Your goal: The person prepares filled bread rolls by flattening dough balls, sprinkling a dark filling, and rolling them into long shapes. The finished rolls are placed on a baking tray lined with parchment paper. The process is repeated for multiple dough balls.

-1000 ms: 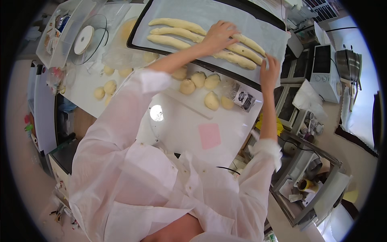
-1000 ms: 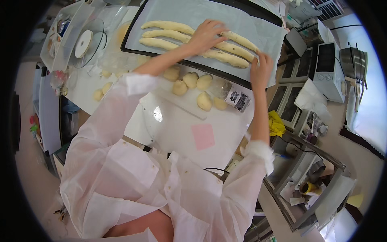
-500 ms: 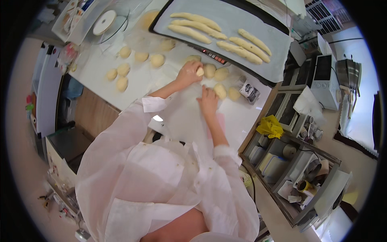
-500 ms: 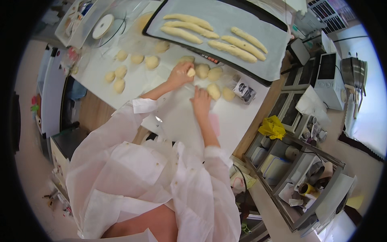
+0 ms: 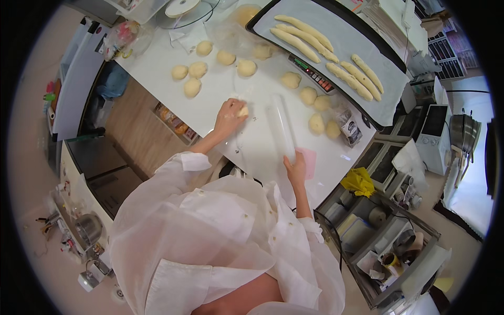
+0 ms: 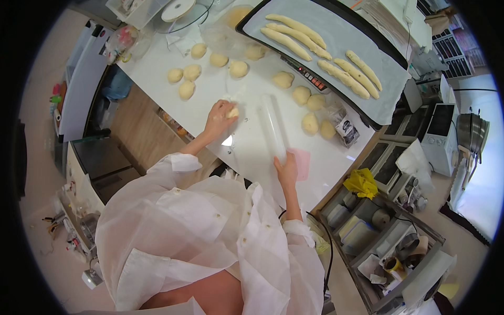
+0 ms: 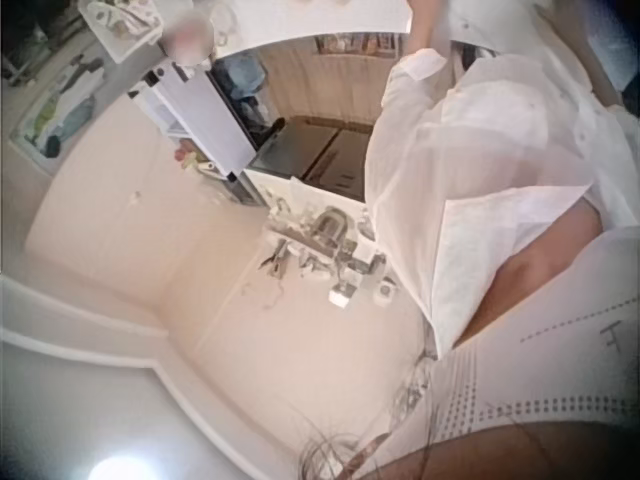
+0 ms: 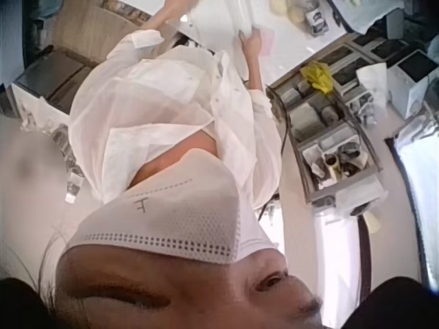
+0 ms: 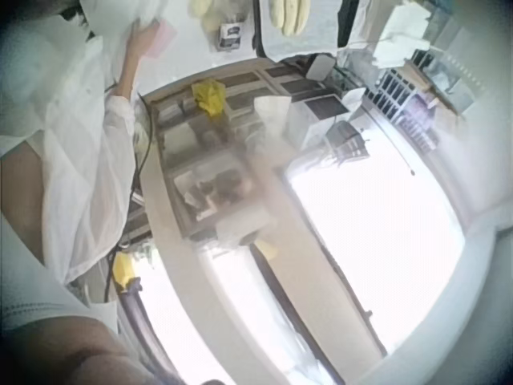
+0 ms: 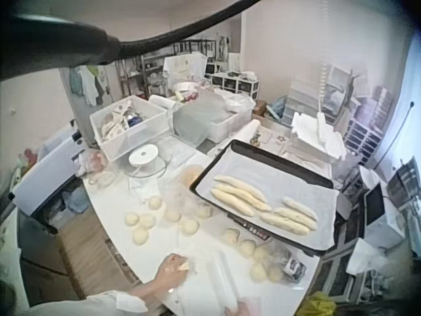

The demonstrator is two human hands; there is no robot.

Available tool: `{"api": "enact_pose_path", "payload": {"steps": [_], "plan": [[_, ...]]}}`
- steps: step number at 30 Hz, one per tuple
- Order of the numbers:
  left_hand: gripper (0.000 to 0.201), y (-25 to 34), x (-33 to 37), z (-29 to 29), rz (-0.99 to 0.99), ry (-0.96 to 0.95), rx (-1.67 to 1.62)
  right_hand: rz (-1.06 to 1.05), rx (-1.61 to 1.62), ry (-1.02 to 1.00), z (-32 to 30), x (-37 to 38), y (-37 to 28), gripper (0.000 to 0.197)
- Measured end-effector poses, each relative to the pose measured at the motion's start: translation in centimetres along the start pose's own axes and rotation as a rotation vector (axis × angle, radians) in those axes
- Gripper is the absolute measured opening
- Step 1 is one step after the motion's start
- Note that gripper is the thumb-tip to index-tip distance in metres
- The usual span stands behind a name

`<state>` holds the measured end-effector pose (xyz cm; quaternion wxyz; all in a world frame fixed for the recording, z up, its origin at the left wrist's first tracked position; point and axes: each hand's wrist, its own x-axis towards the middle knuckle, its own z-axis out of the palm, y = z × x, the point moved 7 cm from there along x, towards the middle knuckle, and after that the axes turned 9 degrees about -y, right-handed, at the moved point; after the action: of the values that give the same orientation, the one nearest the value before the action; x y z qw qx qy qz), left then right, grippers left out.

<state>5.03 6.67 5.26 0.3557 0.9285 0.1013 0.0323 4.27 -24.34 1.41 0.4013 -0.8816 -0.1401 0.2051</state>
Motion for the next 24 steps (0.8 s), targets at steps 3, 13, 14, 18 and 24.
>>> {"api": "enact_pose_path", "payload": {"steps": [3,13,14,18,24], "plan": [[0.023,-0.5,1.2,0.1,-0.045,0.036,-0.043,0.049,-0.019,-0.016,-1.1,-1.9,-0.2,0.036],[0.021,-0.5,-0.8,1.1,0.188,-0.034,0.094,0.009,0.006,0.027,0.1,-3.4,0.9,0.031],[0.026,-1.6,-0.9,1.6,0.07,-0.048,0.057,0.003,0.012,0.029,0.3,-3.3,0.8,0.03],[0.045,-3.9,-0.7,2.9,-0.143,-0.155,0.001,-0.013,0.04,0.028,1.3,-3.4,0.7,0.029],[0.043,-4.5,0.5,2.3,-0.355,-0.192,-0.555,-0.005,0.007,-0.008,2.3,-3.3,1.4,0.029]]}}
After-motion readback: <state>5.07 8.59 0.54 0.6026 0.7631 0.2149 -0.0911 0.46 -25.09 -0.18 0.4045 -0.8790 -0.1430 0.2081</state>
